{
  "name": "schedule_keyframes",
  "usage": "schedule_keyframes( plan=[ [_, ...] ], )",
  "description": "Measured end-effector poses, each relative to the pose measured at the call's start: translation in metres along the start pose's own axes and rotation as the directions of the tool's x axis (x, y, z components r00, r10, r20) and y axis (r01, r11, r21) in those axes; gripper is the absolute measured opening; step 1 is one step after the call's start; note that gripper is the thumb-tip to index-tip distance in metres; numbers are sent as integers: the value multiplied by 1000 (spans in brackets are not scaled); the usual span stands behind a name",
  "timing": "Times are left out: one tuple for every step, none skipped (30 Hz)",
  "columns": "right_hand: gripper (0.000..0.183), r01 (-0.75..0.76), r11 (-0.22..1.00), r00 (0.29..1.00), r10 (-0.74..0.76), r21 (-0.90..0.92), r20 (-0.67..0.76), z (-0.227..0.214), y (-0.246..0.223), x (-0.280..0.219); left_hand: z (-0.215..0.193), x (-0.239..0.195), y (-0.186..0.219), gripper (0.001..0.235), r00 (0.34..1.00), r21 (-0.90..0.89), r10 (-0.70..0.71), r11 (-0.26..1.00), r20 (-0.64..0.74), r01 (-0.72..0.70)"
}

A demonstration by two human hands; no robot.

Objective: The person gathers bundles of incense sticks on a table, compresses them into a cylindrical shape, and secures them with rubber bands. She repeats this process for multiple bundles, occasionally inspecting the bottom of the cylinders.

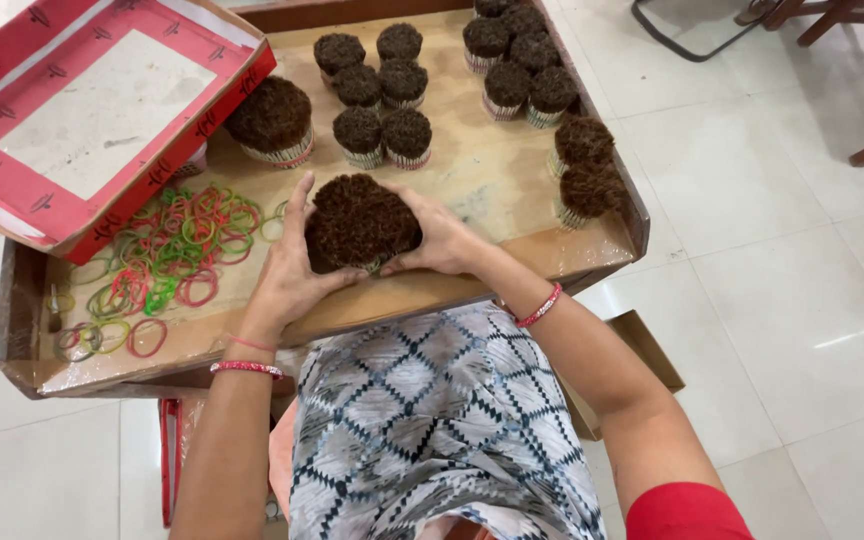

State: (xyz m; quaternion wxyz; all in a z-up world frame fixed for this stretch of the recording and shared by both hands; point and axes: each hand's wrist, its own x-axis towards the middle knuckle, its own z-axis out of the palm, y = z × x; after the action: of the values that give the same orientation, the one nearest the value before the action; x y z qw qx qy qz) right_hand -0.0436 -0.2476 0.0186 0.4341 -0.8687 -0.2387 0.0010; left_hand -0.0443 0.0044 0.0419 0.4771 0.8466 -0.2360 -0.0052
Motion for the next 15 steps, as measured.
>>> schedule_keyframes(
  plan=[
    [118, 5, 1000, 1000, -5, -8, -4, -1, 1, -3, -1, 1, -2, 135, 1000, 0, 9, 1000, -4, -9],
    [118, 12, 999, 999, -14, -35, -40, -2, 2, -7, -2, 1, -3, 134, 1000, 14, 14, 1000, -9, -13],
    [119, 14, 998, 997, -18, -56, -72, 2, 2, -13, -2, -2, -6, 134, 1000, 28, 9, 1000, -9, -9],
    [119, 14, 998, 997, -18, -56, -73, -5, -6, -19, -2, -6, -18, 134, 1000, 28, 10, 1000, -9, -9],
    [122, -32, 999, 997, 29, -37, -67, -11, -13, -24, 0, -10, -31, 121, 996, -29, 72, 997, -54, -73],
    [126, -78, 997, 995, 76, -18, -59, -18, -20, -29, 1, -15, -43, 108, 986, -83, 131, 987, -103, -140],
    [126, -77, 997, 996, 76, -15, -52, -23, -30, -28, 6, -22, -48, 108, 987, -82, 124, 988, -106, -133],
    [128, -38, 999, 997, 35, -38, -69, -28, -39, -27, 10, -30, -53, 81, 985, -208, 0, 977, -175, -37],
    [130, 2, 998, 996, -8, -61, -87, -32, -50, -25, 13, -37, -57, 56, 965, -333, -129, 942, -226, 48],
    [130, 6, 998, 997, -10, -57, -83, -30, -54, -20, 16, -41, -35, 56, 964, -330, -134, 942, -230, 52],
    [123, 120, 980, 985, -137, -160, -100, -31, -59, -13, 18, -39, -12, 51, 943, -319, -255, 931, -215, 179],
    [117, 227, 938, 959, -262, -263, -104, -32, -63, -5, 21, -37, 10, 47, 906, -306, -373, 903, -202, 303],
    [117, 228, 938, 960, -262, -260, -103, -24, -58, 3, 26, -39, 15, 47, 904, -305, -376, 902, -203, 306],
    [108, 245, 916, 959, -277, -319, -59, -15, -53, 10, 31, -40, 20, 52, 913, -163, -320, 944, -253, 285],
    [99, 262, 889, 957, -289, -377, -16, -7, -48, 18, 36, -40, 24, 58, 922, -16, -255, 965, -292, 262]
  ],
)
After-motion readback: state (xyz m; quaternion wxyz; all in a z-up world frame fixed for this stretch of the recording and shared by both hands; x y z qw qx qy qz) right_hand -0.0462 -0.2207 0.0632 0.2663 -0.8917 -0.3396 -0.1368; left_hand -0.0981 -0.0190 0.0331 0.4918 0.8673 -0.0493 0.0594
